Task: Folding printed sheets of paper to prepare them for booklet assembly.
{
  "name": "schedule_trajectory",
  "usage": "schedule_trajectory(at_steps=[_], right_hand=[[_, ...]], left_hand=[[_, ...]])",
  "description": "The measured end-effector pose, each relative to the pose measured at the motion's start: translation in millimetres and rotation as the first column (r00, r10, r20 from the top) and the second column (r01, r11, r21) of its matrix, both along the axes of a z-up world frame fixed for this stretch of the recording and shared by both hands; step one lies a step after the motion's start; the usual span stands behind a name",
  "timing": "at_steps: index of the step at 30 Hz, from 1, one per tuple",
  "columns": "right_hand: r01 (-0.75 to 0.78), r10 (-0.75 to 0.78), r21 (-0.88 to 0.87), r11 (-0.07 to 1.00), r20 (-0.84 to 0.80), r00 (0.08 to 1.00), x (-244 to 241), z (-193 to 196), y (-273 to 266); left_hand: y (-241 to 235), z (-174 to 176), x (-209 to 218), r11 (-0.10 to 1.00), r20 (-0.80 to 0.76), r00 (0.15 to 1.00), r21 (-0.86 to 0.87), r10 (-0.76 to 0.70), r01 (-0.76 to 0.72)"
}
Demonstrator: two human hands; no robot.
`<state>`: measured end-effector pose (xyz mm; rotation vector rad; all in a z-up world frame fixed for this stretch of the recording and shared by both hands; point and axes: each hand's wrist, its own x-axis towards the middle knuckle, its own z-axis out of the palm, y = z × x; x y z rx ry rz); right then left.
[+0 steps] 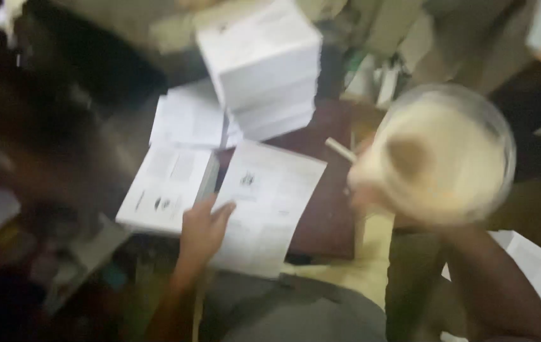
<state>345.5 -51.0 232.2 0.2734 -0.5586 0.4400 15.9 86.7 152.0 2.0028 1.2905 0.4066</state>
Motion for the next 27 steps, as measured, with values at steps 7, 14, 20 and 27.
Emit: schedule_trajectory(at_steps=[7,14,20,27], right_hand=[[0.821,0.344,-0.54,-0.185,0.747,0.568,107.0,-38.9,89.5],[0.812,0.362,-0.333,-0.48,0.767,0.529,172.9,-175.0,152.0],[0.849,0.506,-0.449,-0.277,0.683,0.526,125.0,-125.4,114.4],[0.909,0.126,-0.271,-0.315,0.938,0.323,61.1,-105.0,25.7]], left_hand=[[5.5,25.5,4.9,0.998,0.274,0.96,-0.003,0.065,-0.067],[-0.5,46.5,10.0,0.959,0.428,0.877,-0.261,0.217,-0.11],[-10.0,41.1,2.9,0.917,0.398,0.871,-0.377,0.288,-0.131],[-25.4,46.7,-2.5,0.888,0.477,0.817,-0.451,0.325,-0.09]])
